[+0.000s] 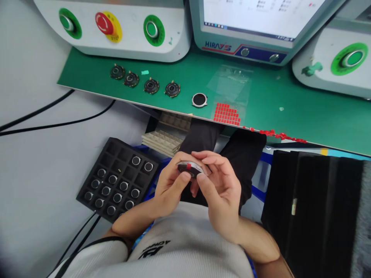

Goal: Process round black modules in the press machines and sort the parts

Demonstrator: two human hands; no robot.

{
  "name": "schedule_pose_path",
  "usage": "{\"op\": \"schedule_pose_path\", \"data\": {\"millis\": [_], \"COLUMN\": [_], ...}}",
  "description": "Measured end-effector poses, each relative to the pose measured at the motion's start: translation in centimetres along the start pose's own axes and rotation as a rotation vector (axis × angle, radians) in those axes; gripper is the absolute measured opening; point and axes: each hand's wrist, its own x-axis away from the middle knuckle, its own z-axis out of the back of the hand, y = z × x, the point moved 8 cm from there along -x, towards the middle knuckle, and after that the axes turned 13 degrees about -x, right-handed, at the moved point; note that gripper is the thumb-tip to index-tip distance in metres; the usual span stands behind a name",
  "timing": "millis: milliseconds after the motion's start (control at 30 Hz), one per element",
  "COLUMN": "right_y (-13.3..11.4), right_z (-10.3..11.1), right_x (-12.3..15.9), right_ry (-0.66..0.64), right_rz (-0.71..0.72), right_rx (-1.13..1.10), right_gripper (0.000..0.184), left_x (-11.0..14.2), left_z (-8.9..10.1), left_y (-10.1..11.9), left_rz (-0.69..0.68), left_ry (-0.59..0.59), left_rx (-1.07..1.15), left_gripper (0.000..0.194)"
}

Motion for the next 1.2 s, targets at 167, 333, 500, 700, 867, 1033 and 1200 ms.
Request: {"op": "schedule_pose_path", "data": {"millis": [167,333,500,700,867,1033,1200], "right_y": [0.4,0.1,0.2,0.2,0.6,0.2,-0.8], "right_z": [-0.6,-1.0,-1.6,-1.6,-1.6,-1.4,-1.6], "right_x": [-0.2,-0.5,-0.4,-0.3,-0.2,-0.1,-0.4], "right_ry": [-0.05,-0.101,-0.15,0.011,0.06,0.058,-0.12], "right_rz": [-0.066,-0.081,-0.076,0.095,0.099,0.119,0.104], "right_rx": [-0.05,-0.076,-0.093,-0.133,-0.136,-0.121,0.151], "right_gripper": [0.018,0.02,0.022,0.017,0.015,0.02,0.018], "left_x": [0.3,0.4,0.3,0.6,0.8,0.5,-0.6], "left_z": [0.0,-0.3,-0.4,-1.1,-1.4,-1.5,-0.1], "left_y": [1.6,3.1,4.0,3.6,3.2,2.8,1.7], "left_rz": [-0.163,-0.269,-0.29,-0.328,-0.39,-0.371,-0.067], "left_ry": [0.014,-0.004,0.006,0.036,0.04,0.018,0.059], "left_rx": [-0.292,-0.567,-0.655,-0.722,-0.775,-0.688,-0.276], "left_gripper": [0.013,0.016,0.019,0.031,0.035,0.027,0.014]}}
